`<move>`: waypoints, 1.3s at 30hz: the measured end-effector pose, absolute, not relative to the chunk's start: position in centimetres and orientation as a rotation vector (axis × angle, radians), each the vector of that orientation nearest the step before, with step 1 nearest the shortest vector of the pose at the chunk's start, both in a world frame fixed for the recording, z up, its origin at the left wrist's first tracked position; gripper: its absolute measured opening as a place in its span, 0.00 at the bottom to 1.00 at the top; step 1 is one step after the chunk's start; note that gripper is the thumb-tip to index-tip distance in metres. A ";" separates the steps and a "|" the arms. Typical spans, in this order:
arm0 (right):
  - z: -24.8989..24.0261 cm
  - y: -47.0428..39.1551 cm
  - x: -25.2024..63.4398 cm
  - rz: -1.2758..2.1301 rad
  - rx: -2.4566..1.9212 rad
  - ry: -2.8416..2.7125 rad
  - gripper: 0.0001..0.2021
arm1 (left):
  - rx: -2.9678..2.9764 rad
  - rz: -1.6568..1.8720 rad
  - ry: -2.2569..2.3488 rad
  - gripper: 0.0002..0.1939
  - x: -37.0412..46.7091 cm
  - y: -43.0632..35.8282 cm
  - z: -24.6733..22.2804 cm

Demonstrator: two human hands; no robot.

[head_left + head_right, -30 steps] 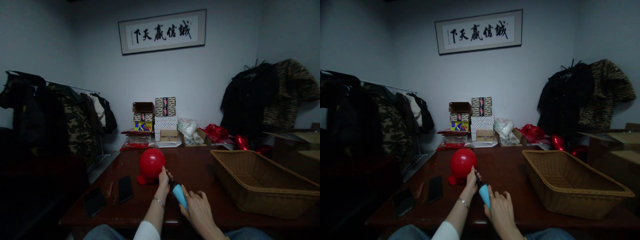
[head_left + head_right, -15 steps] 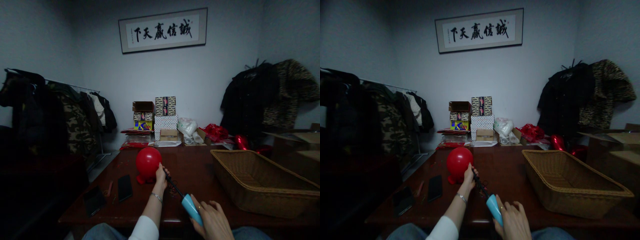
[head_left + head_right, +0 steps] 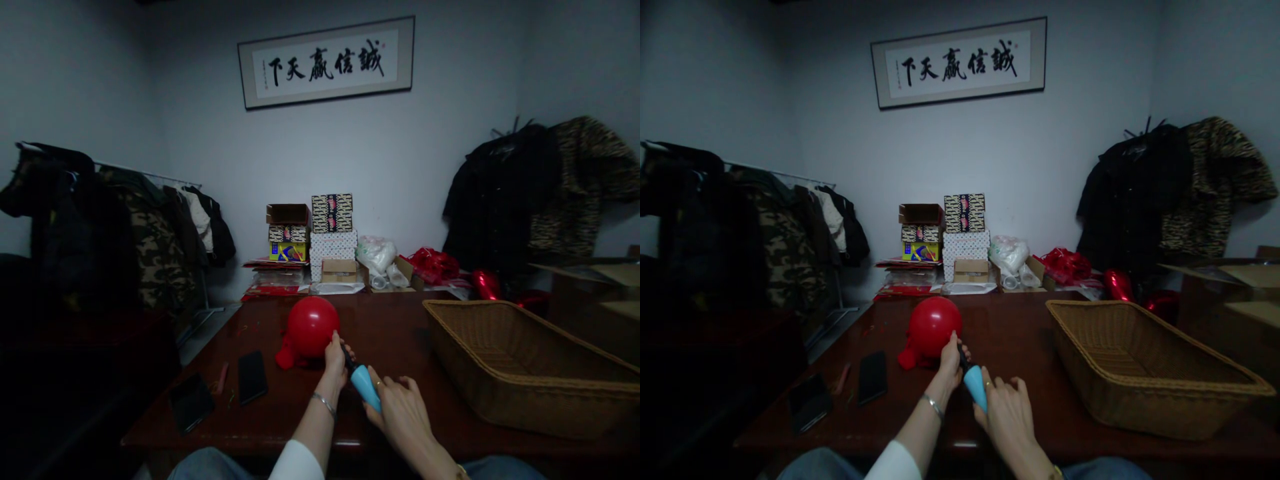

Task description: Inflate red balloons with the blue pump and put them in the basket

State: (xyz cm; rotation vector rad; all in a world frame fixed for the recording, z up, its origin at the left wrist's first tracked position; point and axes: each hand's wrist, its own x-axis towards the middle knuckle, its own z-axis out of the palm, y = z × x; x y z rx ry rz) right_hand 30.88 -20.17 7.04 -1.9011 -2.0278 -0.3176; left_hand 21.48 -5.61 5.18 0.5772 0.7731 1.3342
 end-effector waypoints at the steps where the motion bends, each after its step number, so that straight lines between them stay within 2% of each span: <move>1: 7.2 -19.9 30.7 -0.318 -1.906 -2.024 0.24 | 0.577 1.334 0.773 0.20 21.6 -5.6 5.2; 8: 6.6 -20.1 30.1 -0.379 -1.872 -2.005 0.24 | 0.600 1.357 0.804 0.22 21.0 -5.3 5.0; 22: 2.3 -23.5 33.7 -0.440 -1.682 -2.027 0.28 | 0.585 1.402 0.839 0.21 19.0 -4.5 5.8; 39: 5.2 -21.5 31.9 -0.381 -1.816 -2.016 0.24 | 0.582 1.314 0.803 0.22 20.9 -5.7 4.8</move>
